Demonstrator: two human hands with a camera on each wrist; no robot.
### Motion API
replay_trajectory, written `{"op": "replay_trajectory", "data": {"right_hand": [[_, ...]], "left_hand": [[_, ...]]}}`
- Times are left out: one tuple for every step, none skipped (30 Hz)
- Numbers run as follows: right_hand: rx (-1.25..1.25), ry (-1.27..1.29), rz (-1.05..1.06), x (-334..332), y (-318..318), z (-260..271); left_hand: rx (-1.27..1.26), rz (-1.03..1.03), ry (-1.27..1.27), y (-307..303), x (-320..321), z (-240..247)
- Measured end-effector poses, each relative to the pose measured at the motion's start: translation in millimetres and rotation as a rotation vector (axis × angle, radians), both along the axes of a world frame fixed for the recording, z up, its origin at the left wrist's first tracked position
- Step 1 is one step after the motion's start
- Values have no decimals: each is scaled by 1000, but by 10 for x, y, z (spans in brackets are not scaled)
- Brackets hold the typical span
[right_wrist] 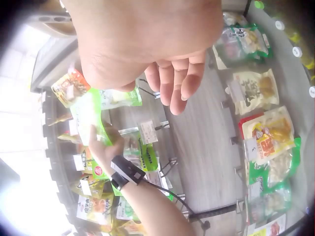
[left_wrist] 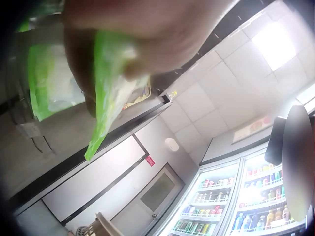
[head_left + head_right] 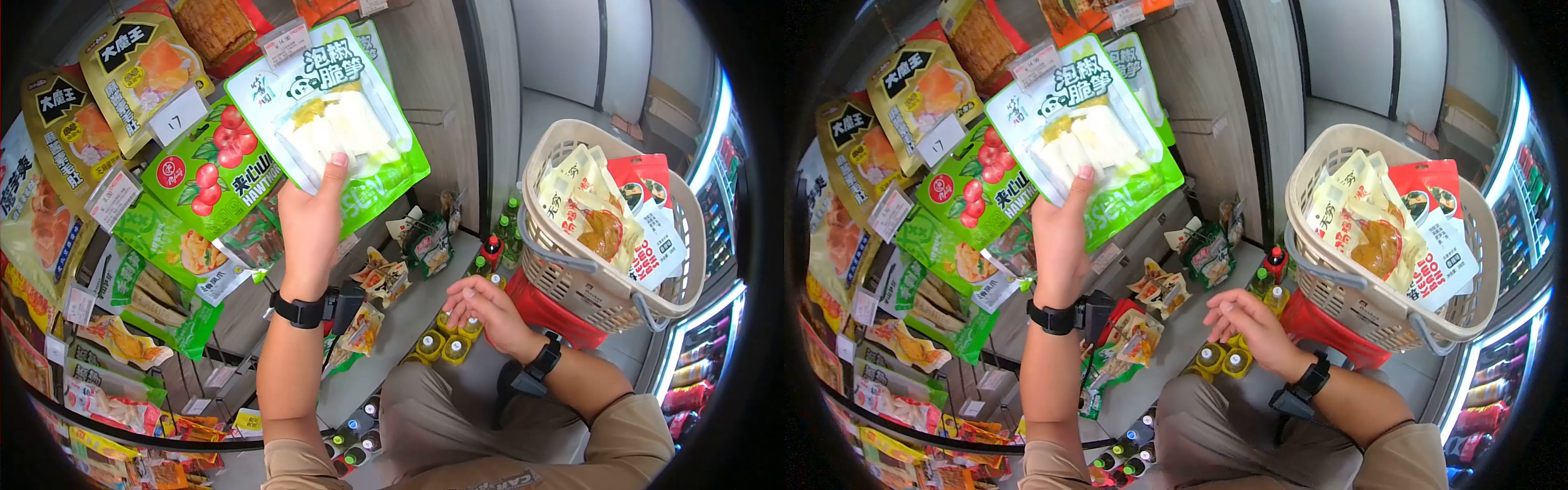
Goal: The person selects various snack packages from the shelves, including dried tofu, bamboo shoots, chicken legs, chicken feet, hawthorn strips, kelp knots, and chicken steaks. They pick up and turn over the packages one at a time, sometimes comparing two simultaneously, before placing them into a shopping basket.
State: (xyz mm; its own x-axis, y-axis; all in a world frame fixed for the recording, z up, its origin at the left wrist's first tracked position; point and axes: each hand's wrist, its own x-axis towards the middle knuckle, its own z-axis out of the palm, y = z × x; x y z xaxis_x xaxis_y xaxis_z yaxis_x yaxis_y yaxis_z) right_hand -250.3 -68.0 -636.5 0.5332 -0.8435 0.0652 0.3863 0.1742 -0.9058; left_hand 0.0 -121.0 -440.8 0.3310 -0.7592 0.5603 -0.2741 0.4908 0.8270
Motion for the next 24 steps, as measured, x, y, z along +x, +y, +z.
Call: {"op": "replay_trajectory", "data": {"right_hand": [[0,8,9,3,2,21],[0,15,18,0,5,30],[0,15,18,1,6,15],[-2,9,25,6,5,-10],[-3,2,32,10,7,-26],[-3,1,32,13,9,-21],[0,14,35,11,12,-9],[3,27,37,9,14,-3],[4,27,37,9,14,-6],[8,28,39,11,13,-13],[11,28,42,14,11,-16],[11,29,43,18,12,-19],[17,29,45,25,18,-25],[23,29,49,34,28,-33],[26,31,53,39,45,-28],[27,42,55,38,59,-6],[26,53,56,39,64,21],[30,51,53,43,70,41],[34,70,61,48,82,56],[38,88,66,44,89,55],[46,82,56,39,93,34],[27,104,67,43,94,6],[9,126,75,46,98,-18],[18,122,64,52,111,-21]], "left_hand": [[4,-31,51,-20,14,15],[9,-62,101,-33,22,23],[9,-61,102,-42,36,20],[19,-78,138,-55,54,13],[29,-96,173,-60,63,9],[30,-95,172,-44,59,8],[51,-84,169,-16,47,6],[71,-73,167,-1,40,5],[72,-74,167,-2,43,6],[61,-83,162,-3,51,9],[49,-92,157,-4,61,13],[49,-91,159,-21,72,28],[51,-106,183,-56,84,54],[53,-121,209,-86,100,75],[56,-117,211,-110,119,91],[68,-206,293,-138,136,110],[79,-298,374,-151,153,125],[137,-377,429,-61,151,156],[146,-382,427,54,95,131],[61,-304,299,193,14,67],[-24,-227,170,336,-60,-19],[-119,-99,-38,482,-118,-128],[-215,26,-246,636,-178,-245],[-266,66,-311,803,-259,-339]]}}
